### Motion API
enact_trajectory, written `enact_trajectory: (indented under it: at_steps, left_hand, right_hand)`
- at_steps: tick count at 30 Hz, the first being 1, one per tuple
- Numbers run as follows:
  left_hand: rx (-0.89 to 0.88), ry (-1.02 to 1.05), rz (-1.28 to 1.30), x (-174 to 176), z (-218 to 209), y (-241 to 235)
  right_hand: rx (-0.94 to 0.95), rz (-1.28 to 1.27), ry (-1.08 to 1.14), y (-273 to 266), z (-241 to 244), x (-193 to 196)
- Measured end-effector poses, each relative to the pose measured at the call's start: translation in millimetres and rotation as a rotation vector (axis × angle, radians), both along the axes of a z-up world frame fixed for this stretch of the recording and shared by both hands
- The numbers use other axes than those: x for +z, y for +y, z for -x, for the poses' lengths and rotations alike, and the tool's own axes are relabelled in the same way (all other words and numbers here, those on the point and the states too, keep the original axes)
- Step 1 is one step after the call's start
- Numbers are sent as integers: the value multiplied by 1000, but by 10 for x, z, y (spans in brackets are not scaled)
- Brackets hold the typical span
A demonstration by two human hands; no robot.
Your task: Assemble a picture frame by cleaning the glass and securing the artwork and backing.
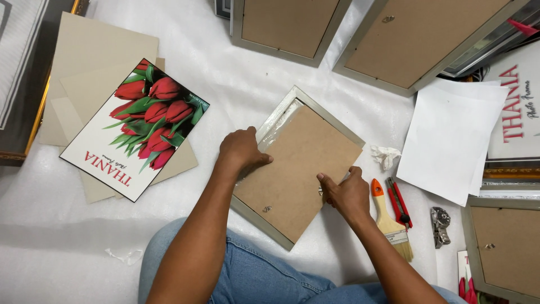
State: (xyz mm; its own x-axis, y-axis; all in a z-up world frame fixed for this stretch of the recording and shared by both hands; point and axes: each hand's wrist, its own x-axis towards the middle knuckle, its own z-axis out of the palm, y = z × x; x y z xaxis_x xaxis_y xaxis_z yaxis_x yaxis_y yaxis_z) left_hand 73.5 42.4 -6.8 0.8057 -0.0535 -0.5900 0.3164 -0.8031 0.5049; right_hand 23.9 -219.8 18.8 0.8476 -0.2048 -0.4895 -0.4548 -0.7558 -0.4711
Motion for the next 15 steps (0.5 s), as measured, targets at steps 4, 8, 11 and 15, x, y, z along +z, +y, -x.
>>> enact_trajectory:
  at_steps: [4, 8, 11, 15]
  left_hand:
    - [24, 0, 3, -25, 7, -10]
    - [20, 6, 3, 35, 10, -15]
    - [14, -4, 2, -17, 6, -14]
    - [24, -20, 3, -80, 5, -1]
  right_hand:
    - [19, 10, 30, -33, 8, -44]
    - [42, 18, 61, -9, 9, -36]
    - [58, 33, 74, -19, 8, -49]
    - [43, 16, 83, -13, 40, -35]
